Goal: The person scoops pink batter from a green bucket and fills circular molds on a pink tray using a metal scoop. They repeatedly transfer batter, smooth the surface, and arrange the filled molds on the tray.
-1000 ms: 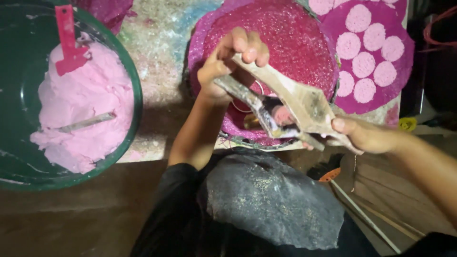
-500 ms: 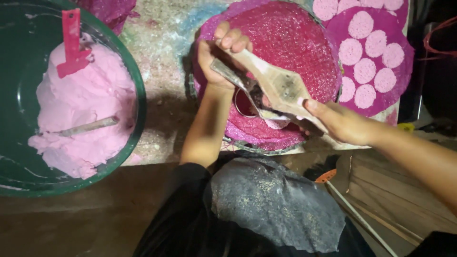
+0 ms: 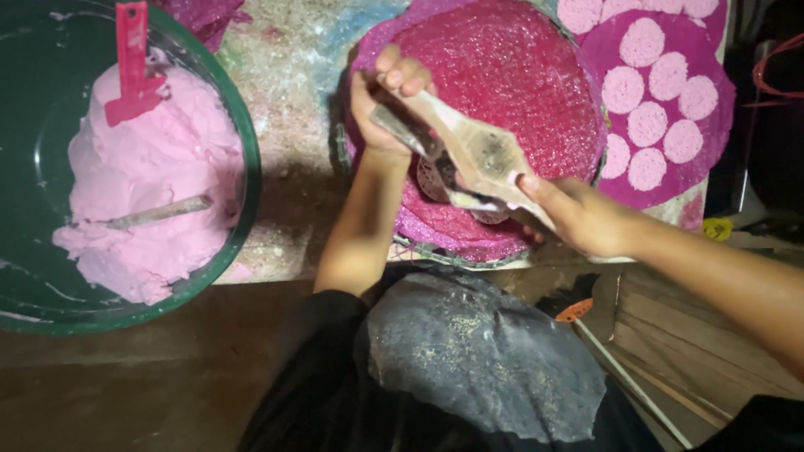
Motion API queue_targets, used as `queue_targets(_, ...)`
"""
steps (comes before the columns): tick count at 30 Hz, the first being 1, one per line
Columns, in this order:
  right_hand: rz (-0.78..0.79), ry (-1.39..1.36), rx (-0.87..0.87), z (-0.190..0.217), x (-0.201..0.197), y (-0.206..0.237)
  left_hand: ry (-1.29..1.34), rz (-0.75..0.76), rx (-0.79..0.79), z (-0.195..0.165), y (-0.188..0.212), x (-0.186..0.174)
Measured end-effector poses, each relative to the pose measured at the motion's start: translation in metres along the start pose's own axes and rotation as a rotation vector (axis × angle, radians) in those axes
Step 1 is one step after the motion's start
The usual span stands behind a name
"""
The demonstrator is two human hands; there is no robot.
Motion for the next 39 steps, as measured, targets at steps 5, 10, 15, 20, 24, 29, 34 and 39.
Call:
queue_targets(5,-0.196,0.114,-0.023,0.01,-0.012,0.008,-0.055,-0.028,-0.019,0.006,-0.014,-0.012)
queue_targets(10,-0.249,0.057,-0.183,0.029,-0.003,0.002,-0.132,-0.163,-0.078,-0.014,-0.027,-0.005)
queue_targets(15,-0.215,0.0,-0.301,0.033,0.012,-0.009,-0.212,-0.212,-0.122,-0.038,-0.019,0.004)
queue_targets(20,-0.108,-0.179,-0.211,0.018,0.02,-0.01,-0.144,-0.227,-0.116,-0.025,-0.003,0.005)
queue_targets(24,-0.12,-0.107,-0.112,0.005,0.005,-0.004,-0.106,-0.209,-0.055,0.0,-0.004,-0.002)
queue_targets(29,-0.24,-0.052,-0.229,0.007,0.002,-0.008,-0.183,-0.239,-0.096,-0.014,-0.015,-0.009)
queue_targets(34,-0.235,-0.089,-0.243,0.005,0.009,-0.008,-0.192,-0.239,-0.129,-0.013,-0.016,0.003)
queue_targets(39,-0.321,-0.07,-0.384,0.009,0.007,-0.013,-0.262,-0.249,-0.161,-0.013,-0.031,0.021)
Point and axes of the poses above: each hand's wrist, its own y-axis away from the middle knuckle, its own x-axis out of the palm, z = x × y, the point moved 4 cm from there along -y, towards the middle knuckle, and after that the axes turned 5 degrees about -x, right-handed, at the moved point
